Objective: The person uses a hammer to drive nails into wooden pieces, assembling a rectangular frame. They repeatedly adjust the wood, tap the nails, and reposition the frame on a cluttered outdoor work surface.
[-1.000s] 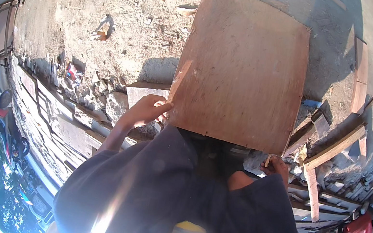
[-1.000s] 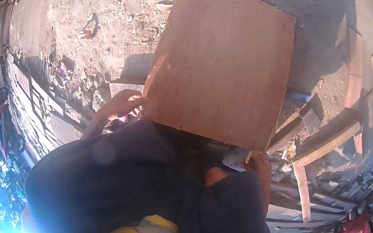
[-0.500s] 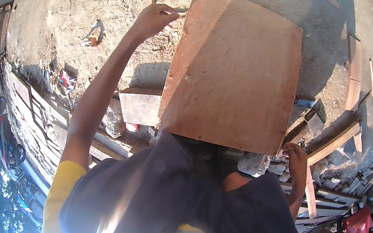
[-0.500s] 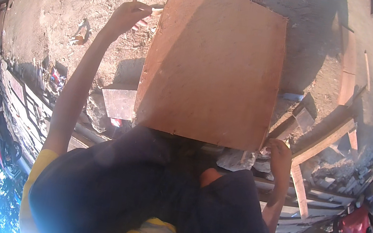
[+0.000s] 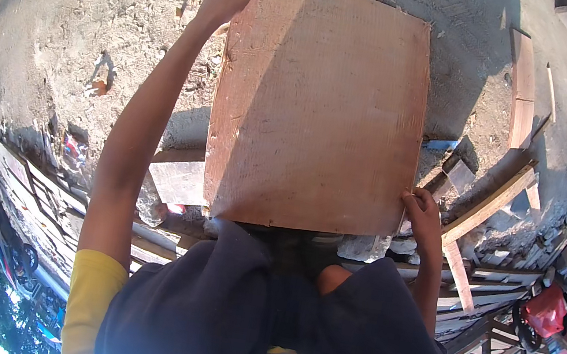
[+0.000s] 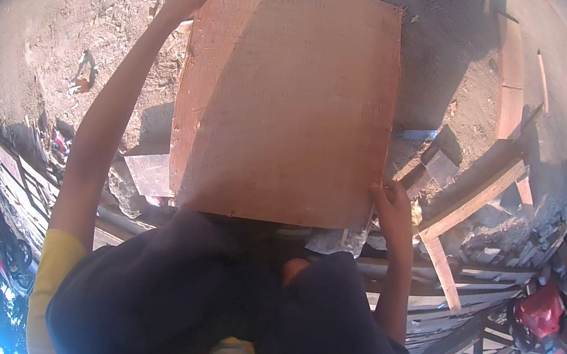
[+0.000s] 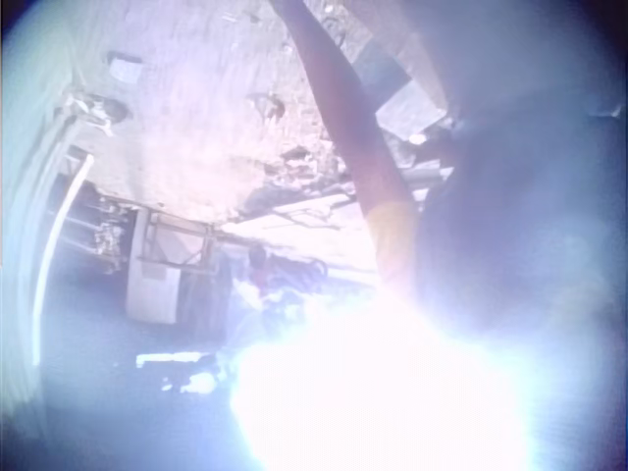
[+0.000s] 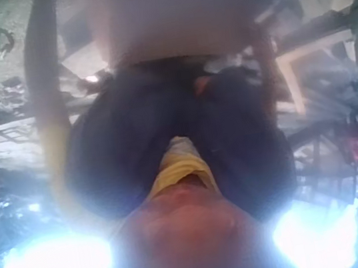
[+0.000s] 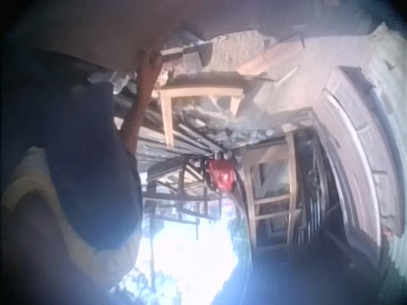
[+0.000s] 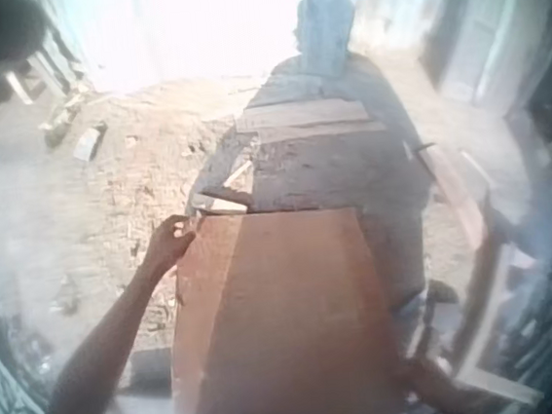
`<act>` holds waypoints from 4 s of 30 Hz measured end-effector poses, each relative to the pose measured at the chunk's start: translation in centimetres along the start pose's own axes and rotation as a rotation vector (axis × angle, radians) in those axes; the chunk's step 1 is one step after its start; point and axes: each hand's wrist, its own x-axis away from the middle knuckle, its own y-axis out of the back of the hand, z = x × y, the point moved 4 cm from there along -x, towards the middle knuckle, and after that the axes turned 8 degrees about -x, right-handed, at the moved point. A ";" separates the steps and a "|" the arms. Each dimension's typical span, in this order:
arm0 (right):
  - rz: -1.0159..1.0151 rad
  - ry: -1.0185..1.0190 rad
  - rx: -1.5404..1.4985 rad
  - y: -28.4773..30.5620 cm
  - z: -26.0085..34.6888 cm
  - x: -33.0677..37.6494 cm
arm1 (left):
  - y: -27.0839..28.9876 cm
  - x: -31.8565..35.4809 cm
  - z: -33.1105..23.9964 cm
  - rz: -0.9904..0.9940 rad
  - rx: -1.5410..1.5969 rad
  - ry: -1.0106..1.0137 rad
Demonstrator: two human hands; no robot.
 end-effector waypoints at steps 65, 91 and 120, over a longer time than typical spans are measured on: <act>-0.400 0.435 -0.112 2.8 -2.2 -2.9 | 7.5 17.1 9.1 -0.219 0.777 0.543; -0.152 -0.058 -0.690 4.1 1.3 -2.5 | -7.3 11.1 -9.3 0.161 -0.623 -0.206; 0.085 0.320 -0.059 -9.8 13.4 -10.6 | -10.6 5.4 -15.5 0.183 -0.372 -0.376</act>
